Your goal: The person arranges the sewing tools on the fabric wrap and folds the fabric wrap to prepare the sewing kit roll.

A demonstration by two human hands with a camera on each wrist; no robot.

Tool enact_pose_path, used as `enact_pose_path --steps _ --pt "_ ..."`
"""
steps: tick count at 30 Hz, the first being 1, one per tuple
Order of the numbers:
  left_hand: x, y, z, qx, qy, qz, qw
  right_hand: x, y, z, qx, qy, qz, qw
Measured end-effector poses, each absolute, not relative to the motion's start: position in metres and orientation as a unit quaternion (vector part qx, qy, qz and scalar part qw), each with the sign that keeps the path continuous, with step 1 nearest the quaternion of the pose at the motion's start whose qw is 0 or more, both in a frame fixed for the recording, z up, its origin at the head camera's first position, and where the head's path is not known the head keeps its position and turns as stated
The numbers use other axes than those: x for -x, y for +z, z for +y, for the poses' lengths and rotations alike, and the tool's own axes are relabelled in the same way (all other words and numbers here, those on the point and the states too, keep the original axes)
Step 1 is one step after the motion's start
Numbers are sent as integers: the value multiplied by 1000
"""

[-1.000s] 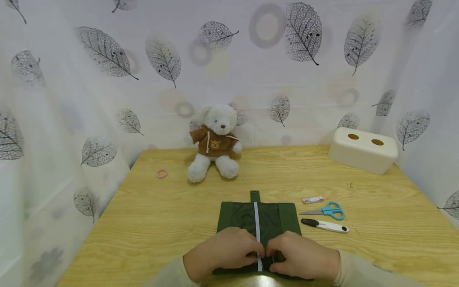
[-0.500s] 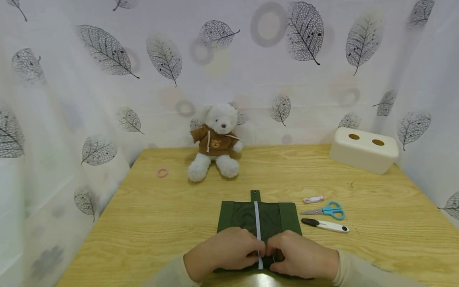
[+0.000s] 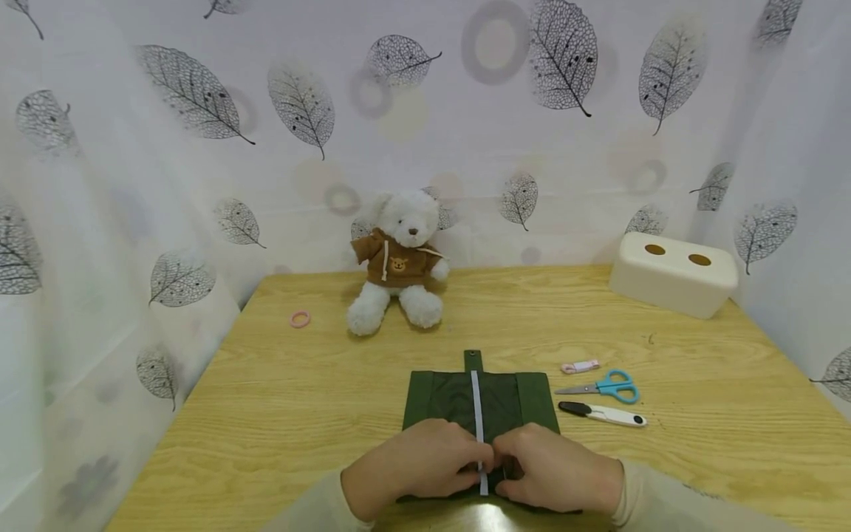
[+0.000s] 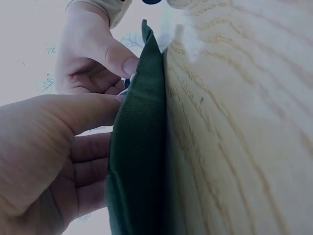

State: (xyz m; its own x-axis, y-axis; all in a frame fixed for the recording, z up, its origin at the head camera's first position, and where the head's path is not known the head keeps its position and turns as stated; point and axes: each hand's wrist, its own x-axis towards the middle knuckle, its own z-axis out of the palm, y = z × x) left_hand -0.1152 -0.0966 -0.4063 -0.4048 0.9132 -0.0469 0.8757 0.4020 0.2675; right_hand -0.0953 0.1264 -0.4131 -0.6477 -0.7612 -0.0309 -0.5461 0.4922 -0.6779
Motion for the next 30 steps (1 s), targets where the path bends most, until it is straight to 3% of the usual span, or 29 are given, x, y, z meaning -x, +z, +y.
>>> enact_pose_path --steps 14,30 --pt "117 -404 -95 -482 120 854 155 93 -413 119 331 -329 862 197" --pt "119 -403 -99 -477 164 838 206 93 -413 121 318 -378 835 242"
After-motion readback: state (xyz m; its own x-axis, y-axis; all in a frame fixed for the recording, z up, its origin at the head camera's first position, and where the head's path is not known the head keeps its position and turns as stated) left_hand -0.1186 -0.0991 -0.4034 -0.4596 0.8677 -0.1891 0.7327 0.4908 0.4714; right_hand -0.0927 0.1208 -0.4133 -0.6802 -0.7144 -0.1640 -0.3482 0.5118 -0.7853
